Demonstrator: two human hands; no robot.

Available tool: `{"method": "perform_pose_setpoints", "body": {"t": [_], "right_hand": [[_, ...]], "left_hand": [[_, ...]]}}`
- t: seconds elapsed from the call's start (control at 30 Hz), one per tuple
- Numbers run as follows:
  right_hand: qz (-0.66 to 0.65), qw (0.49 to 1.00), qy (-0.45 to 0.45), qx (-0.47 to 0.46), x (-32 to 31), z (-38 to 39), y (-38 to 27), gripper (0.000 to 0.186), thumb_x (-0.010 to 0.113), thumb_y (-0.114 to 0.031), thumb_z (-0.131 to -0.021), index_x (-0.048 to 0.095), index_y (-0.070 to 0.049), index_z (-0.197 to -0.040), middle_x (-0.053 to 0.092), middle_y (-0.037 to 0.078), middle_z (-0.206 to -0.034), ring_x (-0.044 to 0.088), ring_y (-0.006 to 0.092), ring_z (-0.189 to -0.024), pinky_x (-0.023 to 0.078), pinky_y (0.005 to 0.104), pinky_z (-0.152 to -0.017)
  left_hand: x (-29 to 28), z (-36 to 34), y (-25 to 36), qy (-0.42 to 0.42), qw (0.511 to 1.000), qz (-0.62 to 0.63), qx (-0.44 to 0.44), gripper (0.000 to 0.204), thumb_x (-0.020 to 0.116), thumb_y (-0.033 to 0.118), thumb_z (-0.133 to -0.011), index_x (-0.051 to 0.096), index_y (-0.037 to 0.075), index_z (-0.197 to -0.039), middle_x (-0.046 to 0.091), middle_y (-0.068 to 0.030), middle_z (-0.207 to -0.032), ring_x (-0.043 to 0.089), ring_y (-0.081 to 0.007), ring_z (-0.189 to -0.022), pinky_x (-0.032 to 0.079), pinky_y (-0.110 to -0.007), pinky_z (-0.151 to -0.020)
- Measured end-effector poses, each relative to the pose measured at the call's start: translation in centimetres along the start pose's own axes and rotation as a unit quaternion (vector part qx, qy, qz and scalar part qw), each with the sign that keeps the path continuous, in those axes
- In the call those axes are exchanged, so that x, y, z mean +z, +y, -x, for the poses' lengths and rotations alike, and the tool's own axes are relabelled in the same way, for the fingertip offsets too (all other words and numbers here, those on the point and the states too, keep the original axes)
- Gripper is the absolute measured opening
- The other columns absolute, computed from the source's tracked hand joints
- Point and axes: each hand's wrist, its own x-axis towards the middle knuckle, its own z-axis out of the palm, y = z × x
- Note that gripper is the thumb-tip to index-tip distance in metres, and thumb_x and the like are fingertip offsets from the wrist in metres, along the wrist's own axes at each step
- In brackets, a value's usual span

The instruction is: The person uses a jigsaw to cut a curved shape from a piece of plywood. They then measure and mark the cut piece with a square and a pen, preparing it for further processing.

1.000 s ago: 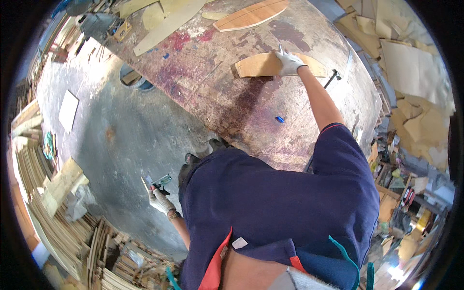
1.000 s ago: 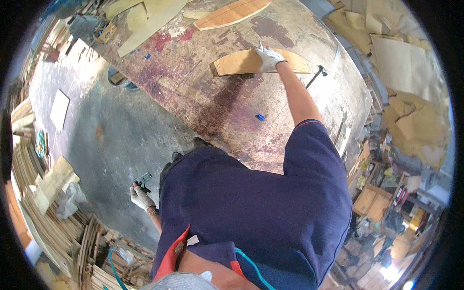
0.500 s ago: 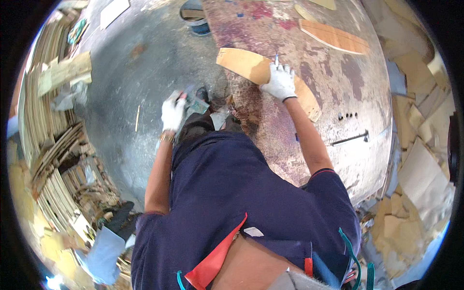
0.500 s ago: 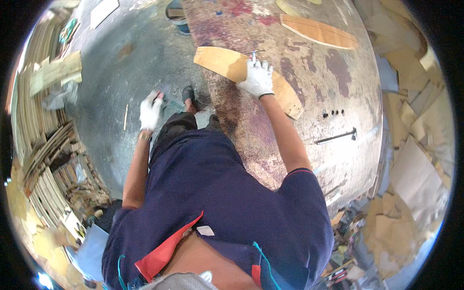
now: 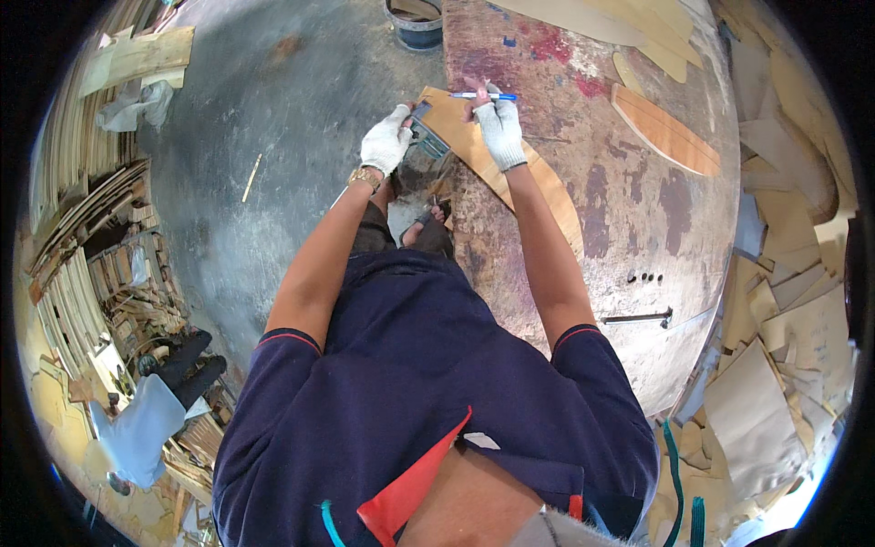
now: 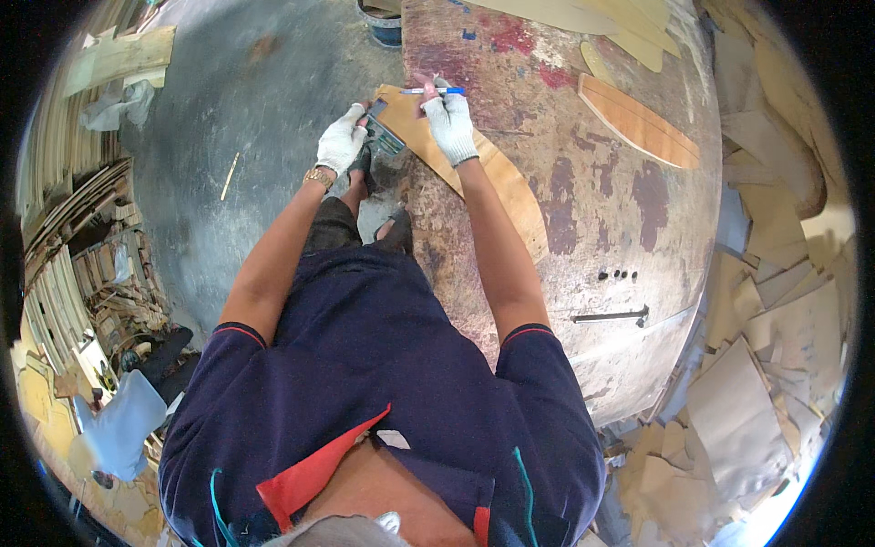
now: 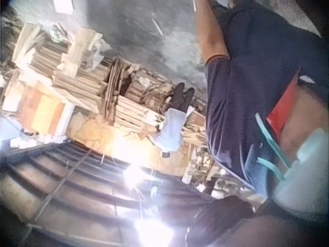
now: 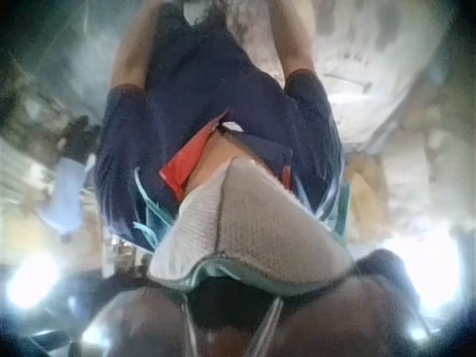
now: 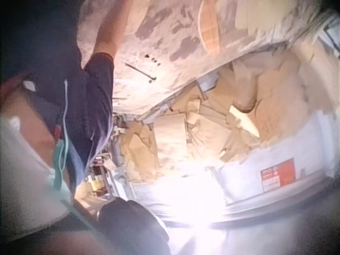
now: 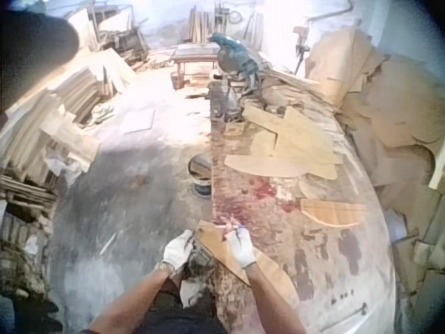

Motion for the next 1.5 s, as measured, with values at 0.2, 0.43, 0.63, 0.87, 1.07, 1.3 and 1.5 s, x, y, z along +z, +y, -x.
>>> {"method": "perform_pose_setpoints", "body": {"t": [0.2, 0.43, 0.63, 0.87, 1.07, 1.3, 1.5], "right_hand": [[-0.112, 0.991, 0.061, 0.040, 1.7, -3.0, 6.3, 0.018, 0.071, -0.018, -0.100, 0.071, -0.001, -0.106, 0.072, 0.005, -0.083, 0.066, 0.0125, -0.064, 0.054, 0.0270, -0.059], [0.028, 0.999, 0.024, 0.022, 2.3, -2.5, 4.9, 0.016, 0.075, -0.016, -0.096, 0.072, -0.002, -0.102, 0.072, 0.002, -0.084, 0.066, 0.0107, -0.067, 0.051, 0.0261, -0.061], [0.111, 0.994, -0.007, -0.002, 1.8, -2.4, 5.1, 0.017, 0.075, -0.015, -0.095, 0.074, -0.003, -0.106, 0.070, 0.000, -0.083, 0.062, 0.0072, -0.071, 0.050, 0.0252, -0.065], [0.129, 0.991, -0.014, -0.015, 2.3, -2.5, 4.5, 0.016, 0.074, -0.017, -0.095, 0.074, -0.004, -0.105, 0.067, 0.000, -0.078, 0.058, 0.0070, -0.068, 0.049, 0.0262, -0.065], [0.171, 0.984, -0.027, -0.026, 2.4, -2.8, 4.1, 0.023, 0.072, -0.026, -0.095, 0.073, -0.005, -0.104, 0.073, 0.013, -0.085, 0.068, 0.0215, -0.074, 0.053, 0.0336, -0.072], [0.199, 0.979, -0.044, 0.010, 2.6, -2.9, 3.2, 0.021, 0.072, -0.024, -0.094, 0.072, -0.005, -0.102, 0.074, 0.013, -0.086, 0.071, 0.0291, -0.078, 0.054, 0.0361, -0.073], [0.276, 0.959, -0.045, -0.044, 1.7, -3.3, 5.3, 0.016, 0.071, -0.017, -0.095, 0.073, -0.003, -0.103, 0.065, 0.005, -0.073, 0.060, 0.0090, -0.069, 0.048, 0.0301, -0.061]], "left_hand": [[-0.7, -0.1, 2.2, -0.013, 0.999, -0.050, -0.013, 0.030, 0.057, 0.022, -0.095, 0.059, 0.020, -0.124, 0.071, -0.0169, -0.108, 0.069, -0.0416, -0.097, 0.054, -0.053, -0.078], [-0.5, -0.7, 1.6, -0.008, 0.995, -0.098, -0.025, 0.025, 0.060, 0.021, -0.092, 0.058, 0.018, -0.116, 0.072, -0.0133, -0.107, 0.070, -0.0399, -0.092, 0.055, -0.052, -0.074], [-0.2, -0.8, 1.4, 0.028, 0.993, -0.113, -0.016, 0.027, 0.062, 0.021, -0.090, 0.059, 0.018, -0.117, 0.072, -0.0111, -0.106, 0.071, -0.0378, -0.091, 0.056, -0.050, -0.074], [-0.6, -0.7, 1.5, 0.046, 0.994, -0.094, -0.026, 0.028, 0.064, 0.023, -0.090, 0.063, 0.017, -0.117, 0.073, -0.0126, -0.113, 0.070, -0.0382, -0.098, 0.056, -0.050, -0.080], [-0.2, -0.6, 1.5, 0.047, 0.994, -0.088, -0.052, 0.033, 0.065, 0.024, -0.089, 0.065, 0.019, -0.122, 0.073, -0.0113, -0.115, 0.070, -0.0372, -0.100, 0.056, -0.048, -0.083], [0.0, -0.6, 1.3, 0.042, 0.992, -0.091, -0.080, 0.035, 0.062, 0.024, -0.092, 0.068, 0.023, -0.126, 0.073, -0.0099, -0.118, 0.070, -0.0365, -0.103, 0.056, -0.047, -0.087], [-0.6, -0.6, 1.9, 0.023, 0.992, -0.094, -0.078, 0.038, 0.063, 0.024, -0.091, 0.067, 0.023, -0.129, 0.073, -0.0078, -0.119, 0.070, -0.0359, -0.104, 0.056, -0.046, -0.088]]}}
